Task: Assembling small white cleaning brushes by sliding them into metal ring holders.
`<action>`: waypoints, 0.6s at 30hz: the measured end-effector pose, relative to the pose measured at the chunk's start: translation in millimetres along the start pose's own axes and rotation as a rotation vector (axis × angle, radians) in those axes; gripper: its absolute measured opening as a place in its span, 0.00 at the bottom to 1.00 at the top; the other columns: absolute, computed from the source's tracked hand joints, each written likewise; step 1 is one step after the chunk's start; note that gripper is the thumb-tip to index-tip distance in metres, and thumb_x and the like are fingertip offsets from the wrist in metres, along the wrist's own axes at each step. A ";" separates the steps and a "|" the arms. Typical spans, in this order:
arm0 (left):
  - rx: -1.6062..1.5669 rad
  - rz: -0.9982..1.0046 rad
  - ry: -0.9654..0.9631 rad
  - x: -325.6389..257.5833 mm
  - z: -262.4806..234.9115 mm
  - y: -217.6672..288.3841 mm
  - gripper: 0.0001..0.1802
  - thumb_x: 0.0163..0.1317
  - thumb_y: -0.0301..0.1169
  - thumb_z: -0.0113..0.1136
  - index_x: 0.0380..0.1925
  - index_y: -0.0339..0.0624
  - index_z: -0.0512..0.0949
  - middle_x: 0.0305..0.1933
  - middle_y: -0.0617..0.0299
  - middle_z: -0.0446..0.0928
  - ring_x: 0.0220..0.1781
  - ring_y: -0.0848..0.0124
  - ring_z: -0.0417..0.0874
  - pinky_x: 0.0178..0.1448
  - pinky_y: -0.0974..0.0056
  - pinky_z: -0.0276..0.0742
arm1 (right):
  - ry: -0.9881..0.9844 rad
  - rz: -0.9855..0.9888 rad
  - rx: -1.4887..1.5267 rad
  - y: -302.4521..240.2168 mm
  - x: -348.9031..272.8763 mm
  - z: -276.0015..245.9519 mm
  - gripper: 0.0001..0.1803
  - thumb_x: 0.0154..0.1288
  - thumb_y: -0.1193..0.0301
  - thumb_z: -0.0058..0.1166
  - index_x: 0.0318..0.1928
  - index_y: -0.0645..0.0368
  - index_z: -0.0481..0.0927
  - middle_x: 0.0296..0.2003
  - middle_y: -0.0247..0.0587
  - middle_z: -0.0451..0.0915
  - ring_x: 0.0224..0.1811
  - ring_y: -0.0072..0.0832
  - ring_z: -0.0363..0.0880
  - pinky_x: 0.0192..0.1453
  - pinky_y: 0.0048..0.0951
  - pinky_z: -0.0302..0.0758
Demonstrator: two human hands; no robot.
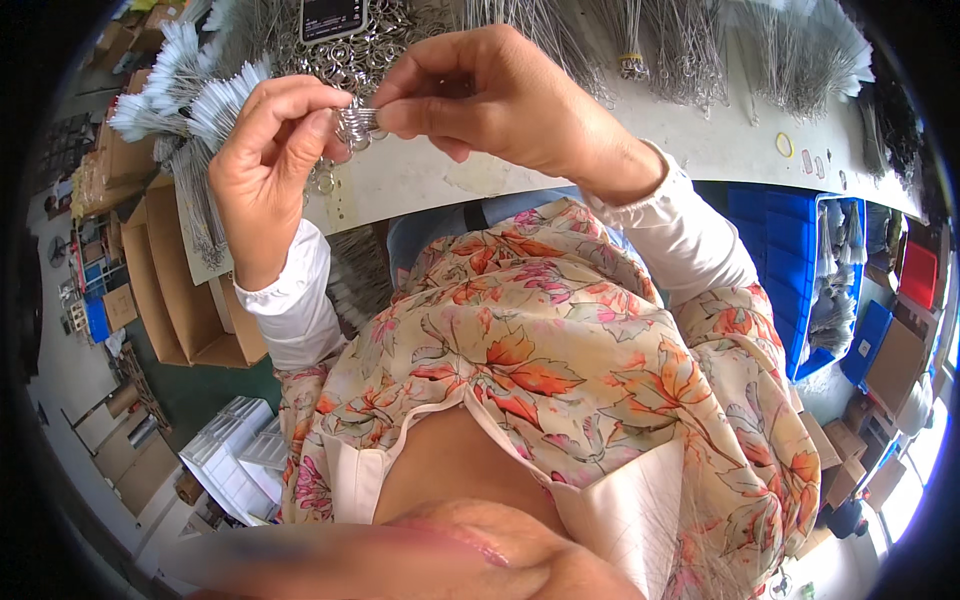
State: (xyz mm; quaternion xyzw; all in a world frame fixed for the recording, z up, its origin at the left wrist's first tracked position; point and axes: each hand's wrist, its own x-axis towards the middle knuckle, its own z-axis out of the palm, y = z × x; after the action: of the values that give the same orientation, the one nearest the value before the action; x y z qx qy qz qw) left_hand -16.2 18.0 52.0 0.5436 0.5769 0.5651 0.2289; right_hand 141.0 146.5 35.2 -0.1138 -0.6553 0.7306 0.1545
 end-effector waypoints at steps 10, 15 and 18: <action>-0.557 -0.295 -0.082 -0.4 -3.3 1.8 0.09 0.65 0.29 0.52 0.41 0.36 0.75 0.29 0.66 0.74 0.22 0.82 0.67 0.27 0.76 0.65 | -0.072 0.100 0.310 -5.1 -5.3 2.0 0.08 0.61 0.70 0.57 0.37 0.62 0.78 0.20 0.26 0.73 0.18 0.10 0.66 0.17 0.12 0.57; 0.189 -0.012 -0.053 -0.6 -4.8 12.4 0.07 0.63 0.28 0.56 0.39 0.39 0.77 0.28 0.68 0.76 0.24 0.83 0.68 0.28 0.78 0.64 | 0.003 0.063 0.214 -6.9 -1.7 6.7 0.08 0.62 0.69 0.57 0.36 0.61 0.79 0.20 0.27 0.73 0.18 0.10 0.67 0.17 0.12 0.57; 0.204 -0.051 -0.026 -5.5 -6.2 10.9 0.07 0.63 0.29 0.55 0.38 0.38 0.77 0.29 0.67 0.75 0.23 0.83 0.67 0.27 0.76 0.64 | -0.043 0.028 0.224 -6.9 -0.3 9.3 0.08 0.61 0.69 0.57 0.36 0.61 0.79 0.19 0.27 0.73 0.17 0.10 0.67 0.17 0.12 0.58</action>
State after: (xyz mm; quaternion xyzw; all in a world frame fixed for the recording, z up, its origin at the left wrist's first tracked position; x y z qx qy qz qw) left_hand -15.9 8.2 61.5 0.5565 0.6421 0.4901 0.1945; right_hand 138.3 138.4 43.1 -0.0891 -0.5709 0.8038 0.1418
